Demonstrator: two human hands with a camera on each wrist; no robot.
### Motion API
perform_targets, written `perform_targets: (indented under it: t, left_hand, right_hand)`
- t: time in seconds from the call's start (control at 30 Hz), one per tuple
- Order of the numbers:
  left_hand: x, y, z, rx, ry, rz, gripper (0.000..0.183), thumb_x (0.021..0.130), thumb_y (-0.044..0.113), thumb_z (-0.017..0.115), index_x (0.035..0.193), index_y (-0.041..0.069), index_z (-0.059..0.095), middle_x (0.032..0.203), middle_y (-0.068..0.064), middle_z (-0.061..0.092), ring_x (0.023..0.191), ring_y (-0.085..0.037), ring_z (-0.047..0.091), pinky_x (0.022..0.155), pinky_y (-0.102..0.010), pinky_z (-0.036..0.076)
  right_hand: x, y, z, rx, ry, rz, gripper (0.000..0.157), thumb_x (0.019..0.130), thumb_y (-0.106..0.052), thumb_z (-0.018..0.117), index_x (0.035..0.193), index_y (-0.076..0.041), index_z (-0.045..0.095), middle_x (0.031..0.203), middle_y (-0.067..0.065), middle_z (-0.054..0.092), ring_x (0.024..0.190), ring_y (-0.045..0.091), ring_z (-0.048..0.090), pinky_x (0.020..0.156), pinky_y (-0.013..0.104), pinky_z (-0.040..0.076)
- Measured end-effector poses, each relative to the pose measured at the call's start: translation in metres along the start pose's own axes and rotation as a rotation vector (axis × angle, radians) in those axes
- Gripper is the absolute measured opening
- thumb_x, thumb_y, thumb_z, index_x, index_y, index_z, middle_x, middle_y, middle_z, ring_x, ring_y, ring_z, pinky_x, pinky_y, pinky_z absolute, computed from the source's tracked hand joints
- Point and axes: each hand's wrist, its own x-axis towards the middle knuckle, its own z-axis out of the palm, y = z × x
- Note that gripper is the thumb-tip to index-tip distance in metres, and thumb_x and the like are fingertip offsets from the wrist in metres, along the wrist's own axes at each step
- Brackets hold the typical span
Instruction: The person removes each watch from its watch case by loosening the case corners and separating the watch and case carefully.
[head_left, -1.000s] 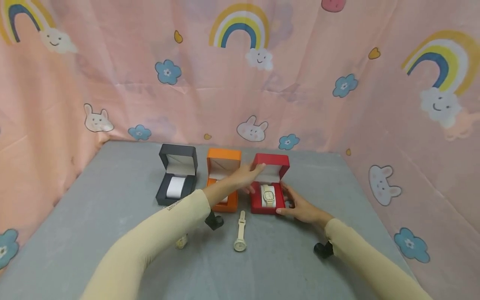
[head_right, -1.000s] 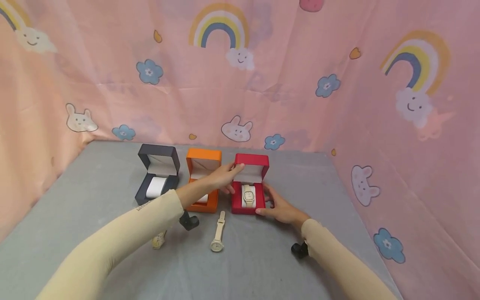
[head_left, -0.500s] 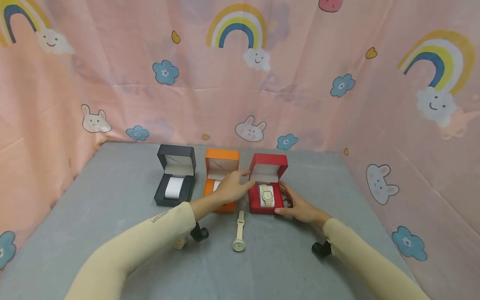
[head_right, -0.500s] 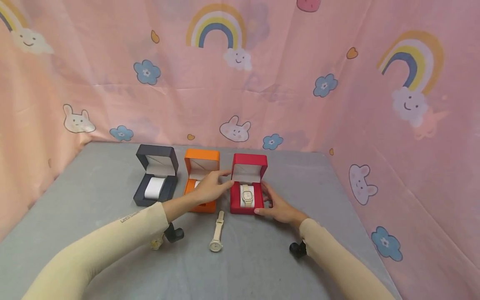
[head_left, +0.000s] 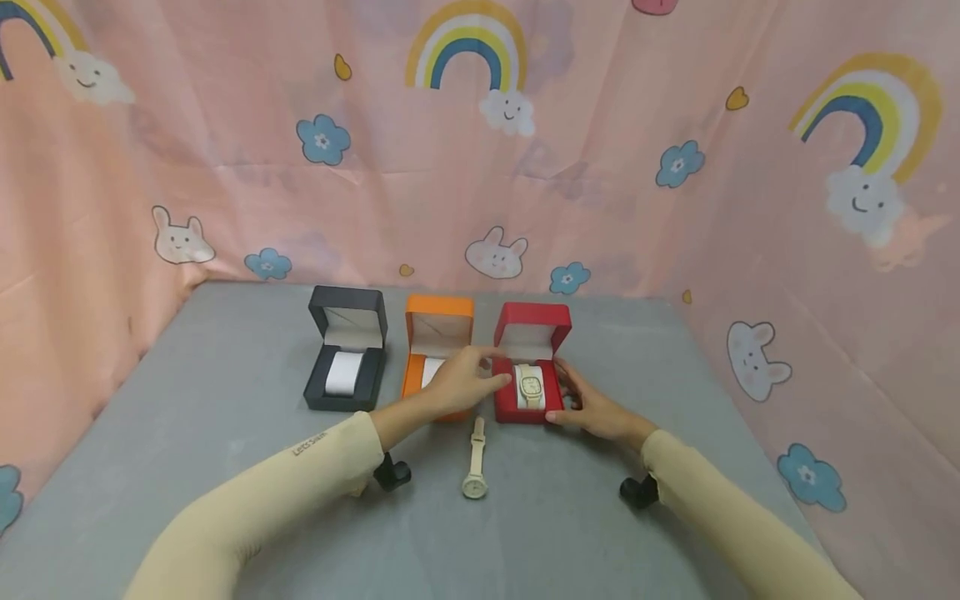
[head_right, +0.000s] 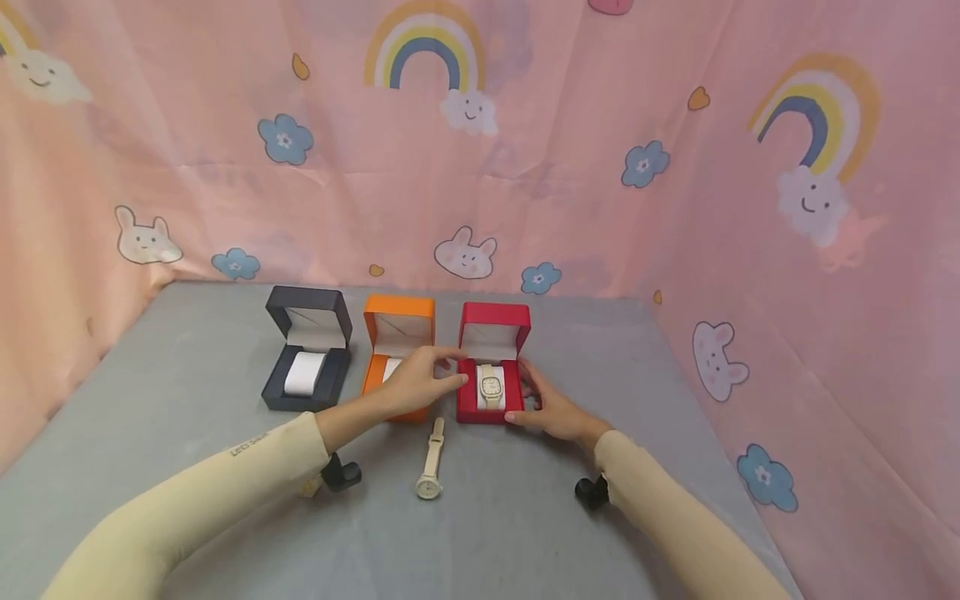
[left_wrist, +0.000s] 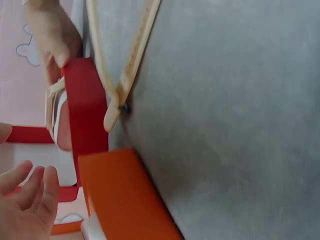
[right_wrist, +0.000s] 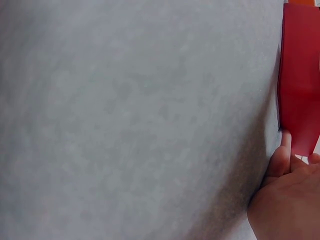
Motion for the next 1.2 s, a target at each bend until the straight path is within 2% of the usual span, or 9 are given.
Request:
perform_targets:
  t: [0.2,0.33,0.57,0.73,0.93,1.2]
  left_hand:
    - [0.008,0.0,0.01,0.074,-0.037,0.089,0.057,0.092,0.025,0.075,0.142,0.006,0.057,0.143,-0.013,0.059,0.126,-0.031,0.057,0.107,-0.048,0.049]
    - [0.014,0.001,0.015,0.129,-0.057,0.109,0.062,0.088,0.025,0.079,0.142,0.005,0.057,0.143,-0.013,0.059,0.133,-0.031,0.051,0.114,-0.049,0.042]
    - [0.017,0.0,0.023,0.203,-0.104,0.045,0.072,0.086,0.032,0.081,0.147,0.009,0.052,0.149,-0.013,0.053,0.136,-0.03,0.041,0.112,-0.046,0.043]
    - [0.019,0.0,0.025,0.262,-0.102,0.035,0.077,0.084,0.033,0.083,0.149,0.008,0.051,0.151,-0.014,0.051,0.14,-0.032,0.04,0.115,-0.046,0.039]
    - [0.022,-0.001,0.027,0.318,-0.1,0.023,0.077,0.084,0.037,0.083,0.148,0.01,0.051,0.149,-0.011,0.051,0.139,-0.029,0.041,0.115,-0.043,0.039]
    - [0.025,0.003,0.028,0.395,-0.159,-0.006,0.079,0.087,0.04,0.08,0.151,0.009,0.047,0.148,-0.012,0.047,0.134,-0.028,0.04,0.113,-0.042,0.042]
  right_hand:
    - [0.003,-0.004,-0.002,0.002,-0.002,-0.013,0.105,0.092,-0.031,0.073,0.164,-0.016,-0.001,0.168,0.019,0.015,0.142,0.042,0.034,0.112,0.06,0.04]
    - [0.003,-0.002,-0.002,0.004,-0.005,-0.026,0.105,0.092,-0.03,0.073,0.164,-0.015,-0.001,0.168,0.021,0.014,0.142,0.044,0.034,0.113,0.062,0.038]
    - [0.004,0.001,-0.002,0.007,-0.01,-0.039,0.104,0.093,-0.029,0.073,0.164,-0.014,-0.002,0.169,0.022,0.011,0.143,0.046,0.033,0.114,0.063,0.036]
    - [0.004,0.002,-0.002,0.005,-0.01,-0.041,0.104,0.093,-0.029,0.072,0.164,-0.013,-0.002,0.169,0.022,0.011,0.143,0.046,0.033,0.115,0.064,0.035]
    - [0.002,0.001,-0.001,0.012,-0.018,-0.038,0.103,0.094,-0.029,0.072,0.164,-0.013,-0.003,0.169,0.022,0.011,0.143,0.046,0.033,0.114,0.063,0.035]
    - [0.0,-0.002,-0.002,0.012,-0.015,-0.037,0.103,0.094,-0.028,0.071,0.163,-0.013,-0.002,0.168,0.023,0.012,0.143,0.046,0.032,0.114,0.063,0.036]
